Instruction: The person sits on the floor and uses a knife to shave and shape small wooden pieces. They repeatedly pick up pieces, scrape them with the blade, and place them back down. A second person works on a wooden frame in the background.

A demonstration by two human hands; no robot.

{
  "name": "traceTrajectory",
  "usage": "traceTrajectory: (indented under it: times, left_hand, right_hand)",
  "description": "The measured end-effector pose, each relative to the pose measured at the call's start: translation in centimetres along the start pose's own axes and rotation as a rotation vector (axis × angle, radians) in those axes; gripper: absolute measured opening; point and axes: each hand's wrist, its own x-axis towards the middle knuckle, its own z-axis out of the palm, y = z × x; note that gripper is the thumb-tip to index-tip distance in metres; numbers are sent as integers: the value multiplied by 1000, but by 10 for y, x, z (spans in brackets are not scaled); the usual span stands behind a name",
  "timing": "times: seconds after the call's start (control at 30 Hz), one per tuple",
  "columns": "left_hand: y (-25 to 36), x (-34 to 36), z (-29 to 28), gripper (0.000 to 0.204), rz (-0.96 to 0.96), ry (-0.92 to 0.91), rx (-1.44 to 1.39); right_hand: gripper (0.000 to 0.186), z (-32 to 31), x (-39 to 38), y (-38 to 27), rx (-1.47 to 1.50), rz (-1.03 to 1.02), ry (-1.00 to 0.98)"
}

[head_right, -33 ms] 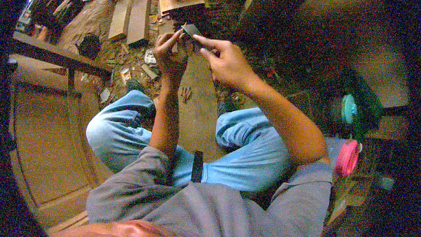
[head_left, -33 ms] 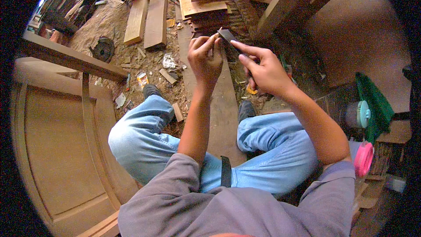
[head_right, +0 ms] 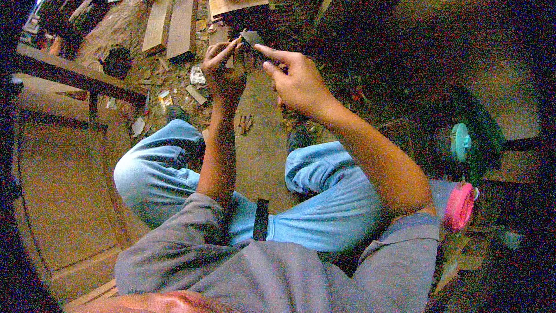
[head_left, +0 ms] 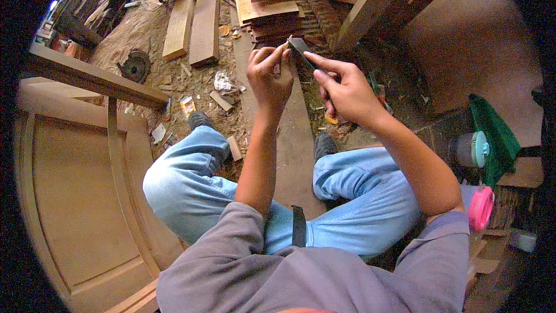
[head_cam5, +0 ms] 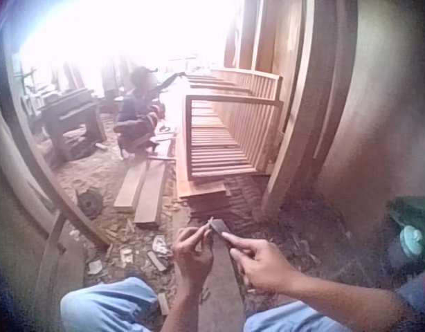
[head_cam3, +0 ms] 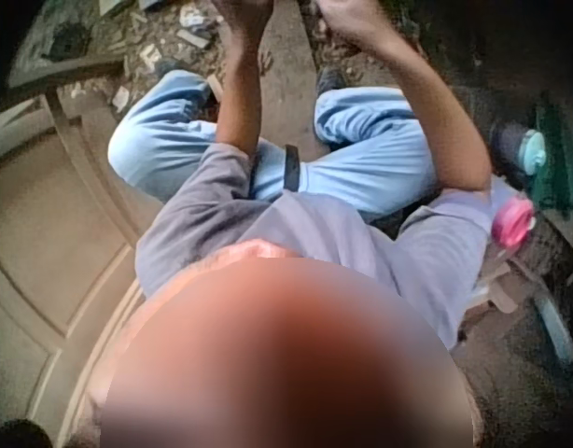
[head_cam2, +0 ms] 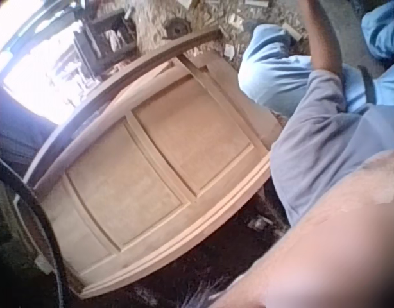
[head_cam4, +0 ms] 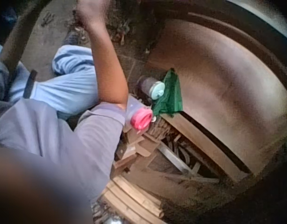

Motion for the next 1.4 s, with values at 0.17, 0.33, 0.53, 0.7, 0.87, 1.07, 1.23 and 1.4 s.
traceTrajectory:
  times: [0.17, 0.33, 0.53, 0.7, 0.87, 1.07, 1.23, 1.4]
  left_hand:
    - [-6, 2, 0, 13, 12, -14, -21]
    - [2, -2, -8, 11, -47, -105, -40]
    - [14, 1, -13, 18, -467, -149, -545]
    - [7, 3, -18, 23, -682, -98, -862]
    - [4, 3, -16, 24, -759, -61, -926]
    - [-9, 0, -12, 21, -735, -50, -904]
    - [-82, -39, 12, 22, -730, -82, -576]
    - [-190, -146, 18, 26, -858, -293, 62]
  right_hand:
    - [38, 23, 3, 6, 125, 58, 86]
    - [37, -24, 34, -29, 293, -87, 653]
    - [41, -92, 19, 1, 349, -51, 619]
    - [40, -63, 8, 0, 136, -163, 97]
    - [42, -37, -4, -26, -86, -26, -153]
    - [42, -32, -5, -18, -25, -73, -175]
    - [42, -38, 2, -10, -100, 15, 27]
    - [42, -44, 6, 8, -186, 40, -3]
